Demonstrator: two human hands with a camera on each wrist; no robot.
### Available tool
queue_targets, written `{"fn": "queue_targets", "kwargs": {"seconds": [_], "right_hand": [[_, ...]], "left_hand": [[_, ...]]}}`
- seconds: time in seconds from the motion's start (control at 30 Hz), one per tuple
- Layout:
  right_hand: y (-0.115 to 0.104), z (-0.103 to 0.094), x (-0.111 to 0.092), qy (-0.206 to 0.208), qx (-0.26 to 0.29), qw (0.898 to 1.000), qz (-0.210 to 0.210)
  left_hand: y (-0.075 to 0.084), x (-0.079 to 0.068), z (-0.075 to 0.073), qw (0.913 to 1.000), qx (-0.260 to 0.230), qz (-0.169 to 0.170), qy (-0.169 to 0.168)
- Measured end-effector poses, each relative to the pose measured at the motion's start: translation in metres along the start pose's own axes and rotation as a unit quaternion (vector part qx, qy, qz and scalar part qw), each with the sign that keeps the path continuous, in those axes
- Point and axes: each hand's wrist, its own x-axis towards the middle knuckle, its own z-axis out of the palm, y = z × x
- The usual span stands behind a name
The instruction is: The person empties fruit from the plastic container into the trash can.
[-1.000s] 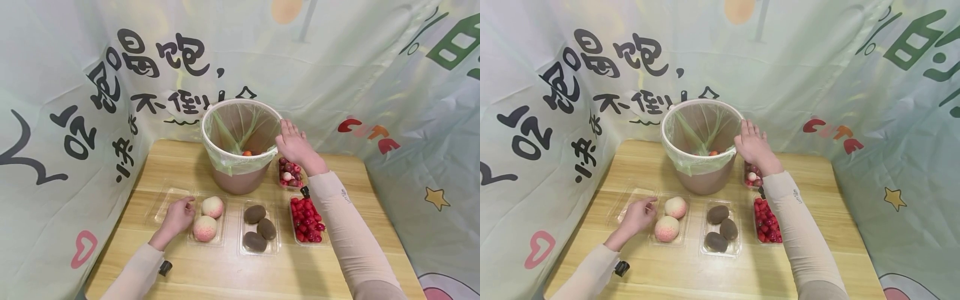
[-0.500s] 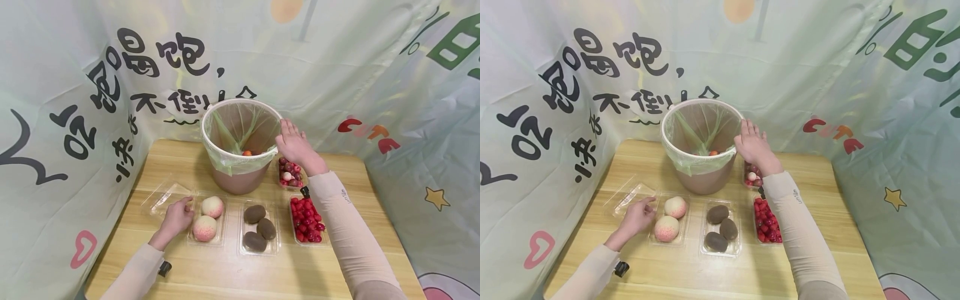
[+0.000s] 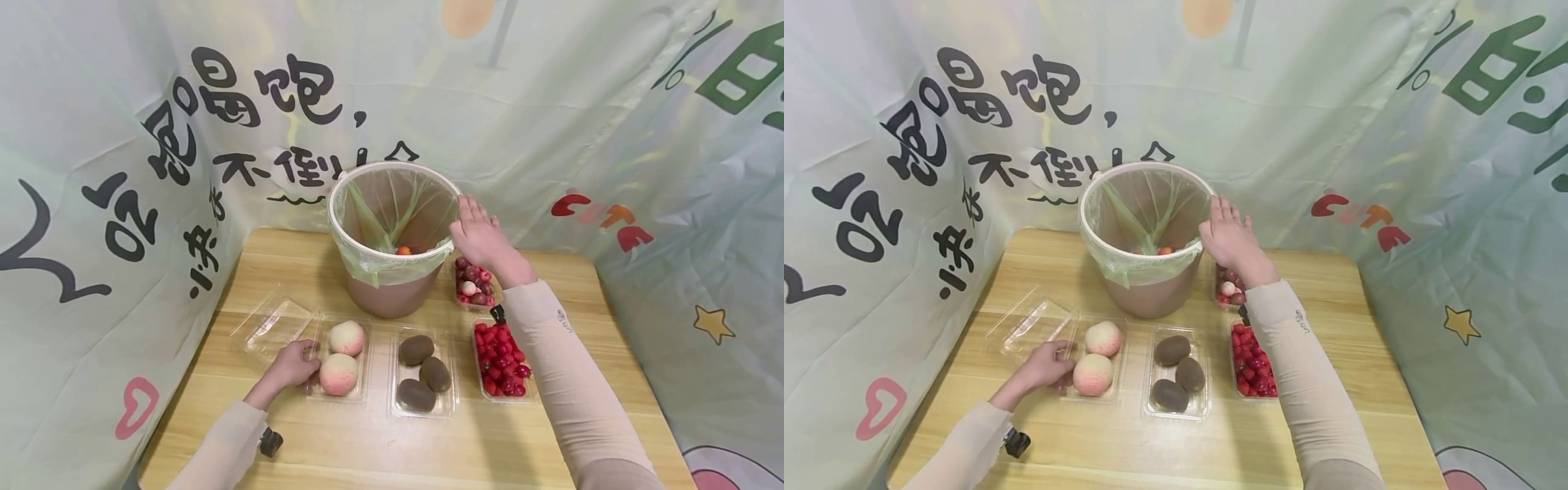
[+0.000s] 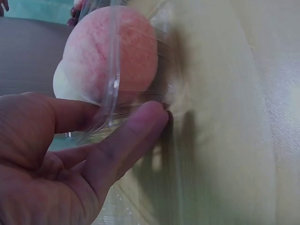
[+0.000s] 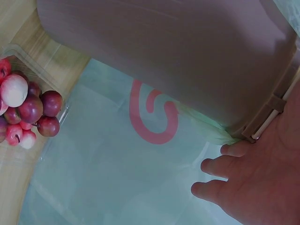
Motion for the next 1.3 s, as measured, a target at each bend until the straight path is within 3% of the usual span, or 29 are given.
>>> {"fn": "queue_targets", "kwargs": {"seconds": [0.23,0.43,0.77,1.3], "right_hand": [[0.000,0.001,-0.001,0.003,-0.003,1.000,-0.001],[-0.001,0.000,-0.002,0.000,-0.003,1.000,0.000],[-0.001,-0.001,-0.001,0.001,-0.007,1.000,-0.002],[0.000,0.000,-0.001,0.003,-0.003,1.000,-0.002]], "left_hand": [[-0.004,-0.001,-0.001,0.9960,-0.084,-0.010,-0.027],[-0.003,-0.004,-0.004,0.9924,-0.115,-0.002,-0.045],[0.010,-0.013,-0.017,0.9926,-0.111,0.024,-0.043],[0.034,-0.028,-0.060,0.9938,-0.101,0.043,-0.017]]}}
